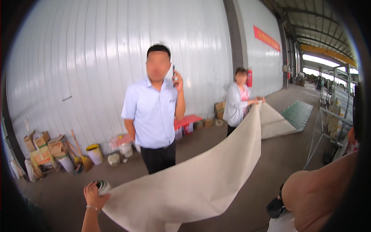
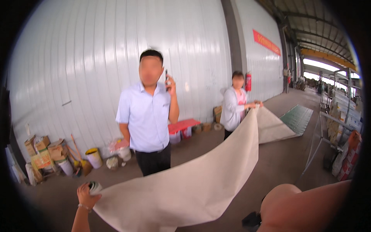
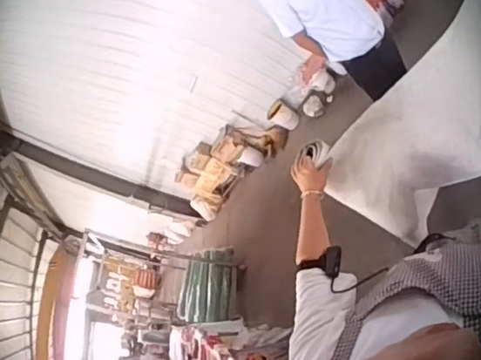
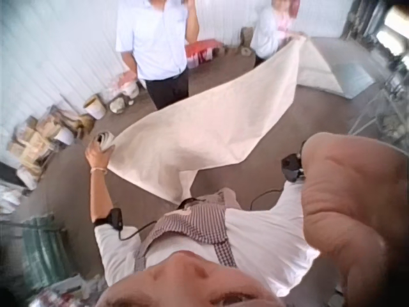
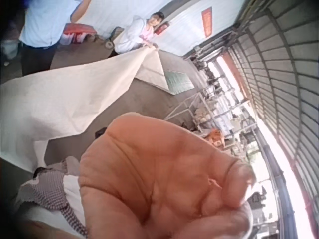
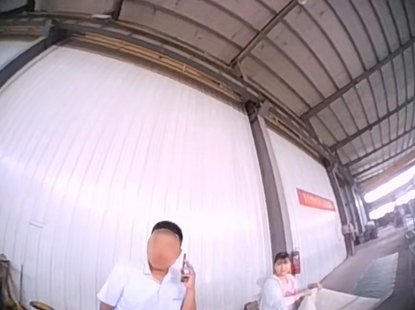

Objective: The recorder is rolling up a large piece of green and white fabric with the help of two other people in a factory setting.

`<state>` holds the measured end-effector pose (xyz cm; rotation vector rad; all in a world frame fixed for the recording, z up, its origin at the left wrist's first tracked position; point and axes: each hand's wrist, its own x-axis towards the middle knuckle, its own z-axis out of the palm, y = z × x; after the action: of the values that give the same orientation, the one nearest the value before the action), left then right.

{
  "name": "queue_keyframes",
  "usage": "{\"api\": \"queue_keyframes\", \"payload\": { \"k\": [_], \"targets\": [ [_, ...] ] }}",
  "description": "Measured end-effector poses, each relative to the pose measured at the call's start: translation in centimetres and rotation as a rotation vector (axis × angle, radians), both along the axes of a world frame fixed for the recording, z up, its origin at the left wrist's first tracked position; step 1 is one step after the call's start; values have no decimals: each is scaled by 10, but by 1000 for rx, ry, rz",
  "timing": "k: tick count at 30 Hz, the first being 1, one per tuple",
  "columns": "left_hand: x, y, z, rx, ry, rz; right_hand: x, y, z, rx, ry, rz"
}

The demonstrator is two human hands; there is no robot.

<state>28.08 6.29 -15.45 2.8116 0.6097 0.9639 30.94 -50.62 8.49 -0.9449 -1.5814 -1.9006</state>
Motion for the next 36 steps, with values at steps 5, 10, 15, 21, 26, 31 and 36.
{"api": "queue_keyframes", "payload": {
  "k": [5, 10, 15, 21, 26, 31, 36],
  "targets": [
    [-36, 4, -5, -22, 35, 120, 22, 19, -1, -18, 15, 85],
    [1, 7, -7, 31, -63, 15, 20, 21, 9, 18, -8, 76],
    [-5, 1, 5, 43, -83, 60, 38, 29, 15, 64, -35, 134],
    [-12, 5, -2, -1, -52, 64, 48, 66, -31, 139, 72, 205],
    [-29, 9, -5, 4, -70, 48, 111, 139, -115, -383, 672, 47],
    [-46, 6, 2, -25, -52, 36, 156, 170, -218, -654, 840, -70],
    [-66, 1, 1, -40, -44, 49, 161, 201, -272, -1018, 1130, -132]
  ]
}}
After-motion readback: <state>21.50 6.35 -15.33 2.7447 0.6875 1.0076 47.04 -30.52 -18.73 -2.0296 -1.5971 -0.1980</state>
